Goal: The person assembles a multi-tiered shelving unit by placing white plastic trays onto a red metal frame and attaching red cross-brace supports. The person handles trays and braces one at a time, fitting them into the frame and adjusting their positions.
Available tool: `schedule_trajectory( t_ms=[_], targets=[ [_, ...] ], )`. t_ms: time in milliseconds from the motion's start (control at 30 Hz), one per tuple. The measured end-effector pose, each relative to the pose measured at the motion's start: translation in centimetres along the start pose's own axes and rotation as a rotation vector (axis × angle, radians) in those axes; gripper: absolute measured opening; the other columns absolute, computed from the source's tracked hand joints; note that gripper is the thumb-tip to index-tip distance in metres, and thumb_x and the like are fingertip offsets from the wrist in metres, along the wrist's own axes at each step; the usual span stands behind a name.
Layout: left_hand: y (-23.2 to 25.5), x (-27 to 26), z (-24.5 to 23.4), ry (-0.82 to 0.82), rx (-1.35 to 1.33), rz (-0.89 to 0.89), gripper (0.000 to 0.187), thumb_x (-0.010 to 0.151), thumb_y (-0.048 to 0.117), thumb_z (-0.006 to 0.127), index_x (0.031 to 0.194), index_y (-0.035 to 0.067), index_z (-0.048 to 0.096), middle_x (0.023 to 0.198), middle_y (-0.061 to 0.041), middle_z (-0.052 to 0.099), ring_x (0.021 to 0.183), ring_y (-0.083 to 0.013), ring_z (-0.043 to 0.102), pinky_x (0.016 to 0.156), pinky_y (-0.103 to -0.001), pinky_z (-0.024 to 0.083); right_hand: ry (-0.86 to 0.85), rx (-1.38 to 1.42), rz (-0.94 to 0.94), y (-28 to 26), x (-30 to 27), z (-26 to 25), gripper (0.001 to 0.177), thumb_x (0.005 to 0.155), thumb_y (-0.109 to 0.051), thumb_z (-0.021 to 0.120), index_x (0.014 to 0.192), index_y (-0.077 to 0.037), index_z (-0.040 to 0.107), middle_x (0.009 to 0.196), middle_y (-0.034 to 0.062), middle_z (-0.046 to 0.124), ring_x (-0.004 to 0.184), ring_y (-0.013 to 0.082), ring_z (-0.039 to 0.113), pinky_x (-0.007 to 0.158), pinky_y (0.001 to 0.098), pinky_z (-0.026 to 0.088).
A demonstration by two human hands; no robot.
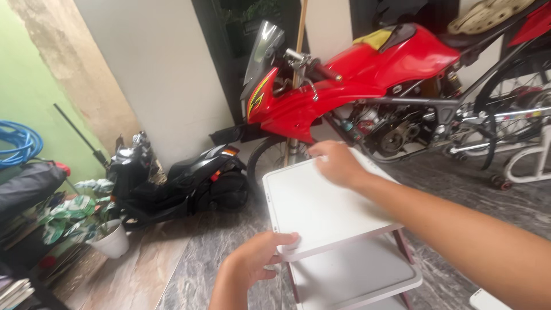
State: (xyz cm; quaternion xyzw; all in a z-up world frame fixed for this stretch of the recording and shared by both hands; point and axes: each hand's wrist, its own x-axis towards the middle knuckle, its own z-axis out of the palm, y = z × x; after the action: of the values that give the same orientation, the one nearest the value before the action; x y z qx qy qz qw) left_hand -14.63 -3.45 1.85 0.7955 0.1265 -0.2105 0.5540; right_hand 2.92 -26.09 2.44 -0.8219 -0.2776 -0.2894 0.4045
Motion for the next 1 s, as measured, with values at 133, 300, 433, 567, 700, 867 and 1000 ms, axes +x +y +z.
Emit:
schedule_trajectory(
  t_ms=[133,300,433,567,700,867,1000],
  targets=[
    [1.9,1.7,0.8,0.14,0.035,-0.027,0.074,0.08,0.031,0.068,0.148,0.005,0.05,0.145,-0.023,0.055,0.135,-0.0349,0.054,0.11,-0.051,0.047,-0.075,-0.414,0.289,3.3,-2.4,-5.8,0.046,0.087,-0.02,0.061,0.131,-0.006,0.063,0.131,0.022,0.062,0.124,0.0379,0.059,0.105,0.0468,0.047],
    [2.7,4.7,2.9,0.57,0.358,0.21,0.077,0.097,0.031,0.049,0.158,-0.004,0.017,0.141,-0.032,0.054,0.128,-0.043,0.059,0.11,-0.047,0.046,-0.313,-0.417,0.564,3.0,-5.4,-7.6,0.057,0.101,-0.031,0.045,0.154,-0.01,0.039,0.143,0.0262,0.055,0.129,0.0404,0.057,0.11,0.0459,0.045],
    [2.3,5.1,4.6,0.663,0.482,0.203,0.067,0.105,0.031,0.038,0.158,-0.005,0.019,0.134,-0.031,0.061,0.129,-0.0431,0.057,0.112,-0.047,0.043,-0.358,-0.428,0.545,2.7,-6.4,-7.5,0.057,0.103,-0.034,0.039,0.154,-0.009,0.036,0.146,0.0233,0.053,0.135,0.0397,0.052,0.113,0.0477,0.04],
    [2.4,4.3,4.7,0.672,0.538,0.219,0.066,0.105,0.031,0.037,0.157,-0.006,0.021,0.133,-0.03,0.062,0.129,-0.0429,0.058,0.112,-0.047,0.043,-0.381,-0.438,0.567,1.9,-6.5,-7.5,0.057,0.104,-0.032,0.037,0.155,-0.007,0.035,0.143,0.0248,0.056,0.133,0.0405,0.054,0.113,0.0482,0.041],
    [2.6,4.1,4.7,0.678,0.532,0.228,0.066,0.105,0.031,0.038,0.157,-0.006,0.02,0.135,-0.031,0.059,0.13,-0.0445,0.055,0.112,-0.048,0.042,-0.373,-0.455,0.571,0.7,-6.3,-7.6,0.058,0.104,-0.031,0.035,0.156,-0.006,0.033,0.141,0.0273,0.056,0.131,0.0427,0.055,0.111,0.0495,0.042],
    [2.3,4.2,4.8,0.705,0.558,0.216,0.067,0.104,0.032,0.039,0.157,-0.004,0.022,0.137,-0.03,0.057,0.13,-0.0443,0.055,0.111,-0.048,0.042,-0.349,-0.442,0.564,0.4,-6.9,-7.5,0.056,0.104,-0.028,0.035,0.154,-0.003,0.036,0.133,0.0298,0.062,0.125,0.0445,0.059,0.109,0.0495,0.045],
    [2.7,3.6,5.1,0.722,0.536,0.222,0.067,0.104,0.034,0.039,0.157,-0.004,0.023,0.137,-0.031,0.057,0.129,-0.0449,0.056,0.111,-0.048,0.043,-0.333,-0.415,0.54,0.8,-6.8,-7.4,0.048,0.1,-0.023,0.038,0.141,0.0,0.05,0.133,0.0298,0.061,0.123,0.0462,0.059,0.107,0.0521,0.045]
  ],
)
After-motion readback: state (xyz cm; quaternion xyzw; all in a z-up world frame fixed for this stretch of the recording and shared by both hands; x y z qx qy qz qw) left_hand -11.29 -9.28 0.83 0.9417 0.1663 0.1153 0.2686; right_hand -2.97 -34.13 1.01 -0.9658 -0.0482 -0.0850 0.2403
